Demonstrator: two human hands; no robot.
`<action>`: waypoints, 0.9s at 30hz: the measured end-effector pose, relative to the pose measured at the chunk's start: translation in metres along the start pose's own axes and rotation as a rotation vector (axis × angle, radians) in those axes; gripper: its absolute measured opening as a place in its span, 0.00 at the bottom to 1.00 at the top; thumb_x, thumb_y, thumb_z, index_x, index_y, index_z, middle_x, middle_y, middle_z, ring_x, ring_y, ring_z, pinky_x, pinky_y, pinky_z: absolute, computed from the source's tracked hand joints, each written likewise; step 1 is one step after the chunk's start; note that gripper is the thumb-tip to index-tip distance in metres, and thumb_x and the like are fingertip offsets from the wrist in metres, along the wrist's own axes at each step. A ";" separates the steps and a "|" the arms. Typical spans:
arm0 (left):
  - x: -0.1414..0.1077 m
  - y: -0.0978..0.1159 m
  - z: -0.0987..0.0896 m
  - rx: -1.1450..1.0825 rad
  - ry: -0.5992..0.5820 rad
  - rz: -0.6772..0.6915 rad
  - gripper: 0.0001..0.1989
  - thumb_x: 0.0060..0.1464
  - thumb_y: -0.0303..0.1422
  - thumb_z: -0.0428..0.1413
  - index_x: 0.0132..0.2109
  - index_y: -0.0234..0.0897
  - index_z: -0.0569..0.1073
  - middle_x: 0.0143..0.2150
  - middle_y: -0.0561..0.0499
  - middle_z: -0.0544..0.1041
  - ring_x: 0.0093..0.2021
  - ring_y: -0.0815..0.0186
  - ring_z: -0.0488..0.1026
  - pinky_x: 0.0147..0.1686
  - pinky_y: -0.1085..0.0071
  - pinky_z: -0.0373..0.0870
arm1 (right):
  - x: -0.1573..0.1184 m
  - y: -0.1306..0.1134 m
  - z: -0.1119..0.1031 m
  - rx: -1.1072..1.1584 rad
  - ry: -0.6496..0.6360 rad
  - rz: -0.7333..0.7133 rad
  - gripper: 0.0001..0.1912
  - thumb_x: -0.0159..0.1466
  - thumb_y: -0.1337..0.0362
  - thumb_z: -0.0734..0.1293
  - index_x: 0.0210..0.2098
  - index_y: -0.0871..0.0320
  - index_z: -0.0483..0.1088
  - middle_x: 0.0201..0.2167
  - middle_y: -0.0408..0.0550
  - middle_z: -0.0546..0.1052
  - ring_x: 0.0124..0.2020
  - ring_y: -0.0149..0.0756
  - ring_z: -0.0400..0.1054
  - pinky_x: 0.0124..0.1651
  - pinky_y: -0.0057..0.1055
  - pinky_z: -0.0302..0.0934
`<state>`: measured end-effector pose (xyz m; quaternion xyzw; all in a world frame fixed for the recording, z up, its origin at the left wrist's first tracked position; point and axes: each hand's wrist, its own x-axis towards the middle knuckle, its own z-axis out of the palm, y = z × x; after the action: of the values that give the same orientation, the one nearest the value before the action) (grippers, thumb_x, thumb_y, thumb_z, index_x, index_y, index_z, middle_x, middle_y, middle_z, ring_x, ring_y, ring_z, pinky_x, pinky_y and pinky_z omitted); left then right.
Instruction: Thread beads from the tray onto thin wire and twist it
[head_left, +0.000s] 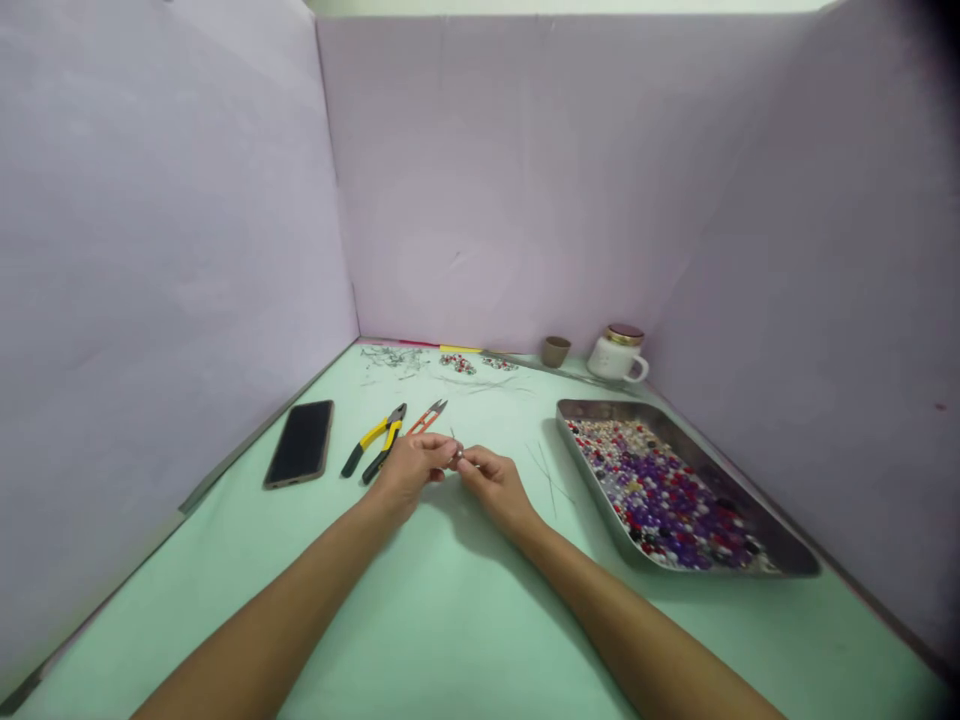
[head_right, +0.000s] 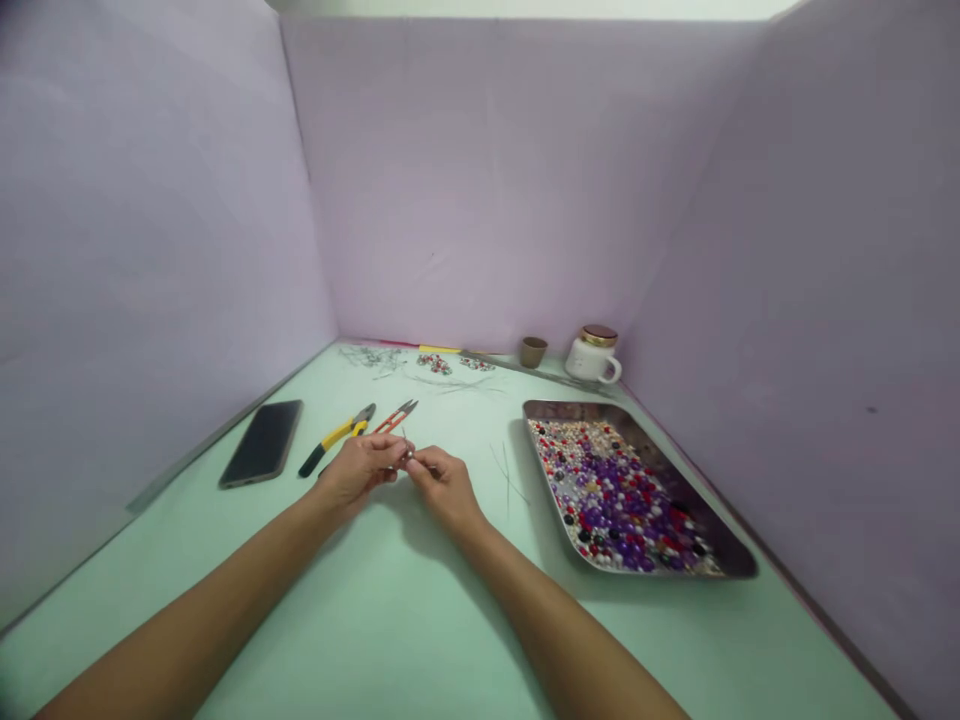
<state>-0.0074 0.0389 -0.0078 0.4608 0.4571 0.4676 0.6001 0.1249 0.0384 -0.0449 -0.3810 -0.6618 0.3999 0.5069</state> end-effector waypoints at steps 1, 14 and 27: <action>0.001 -0.001 -0.001 0.011 0.010 0.001 0.09 0.37 0.34 0.58 0.25 0.30 0.72 0.22 0.52 0.68 0.23 0.74 0.61 0.24 0.76 0.56 | 0.000 0.000 0.000 -0.010 -0.012 -0.005 0.09 0.56 0.63 0.61 0.27 0.60 0.71 0.26 0.45 0.72 0.29 0.31 0.63 0.35 0.28 0.57; 0.004 -0.002 0.001 -0.111 0.158 0.079 0.11 0.35 0.34 0.59 0.27 0.30 0.72 0.20 0.55 0.65 0.17 0.77 0.56 0.19 0.77 0.52 | 0.001 0.002 0.003 0.973 0.086 0.532 0.11 0.52 0.63 0.67 0.33 0.63 0.69 0.30 0.48 0.73 0.27 0.28 0.68 0.35 0.30 0.65; 0.003 -0.017 0.007 -0.052 0.078 0.051 0.08 0.41 0.33 0.56 0.24 0.30 0.71 0.14 0.56 0.60 0.17 0.76 0.55 0.18 0.77 0.51 | 0.006 0.006 -0.006 1.251 0.120 0.625 0.03 0.57 0.68 0.63 0.30 0.62 0.68 0.23 0.42 0.75 0.17 0.22 0.66 0.28 0.22 0.67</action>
<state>0.0018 0.0389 -0.0238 0.4378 0.4559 0.5121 0.5816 0.1299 0.0473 -0.0467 -0.2116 -0.1377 0.8108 0.5280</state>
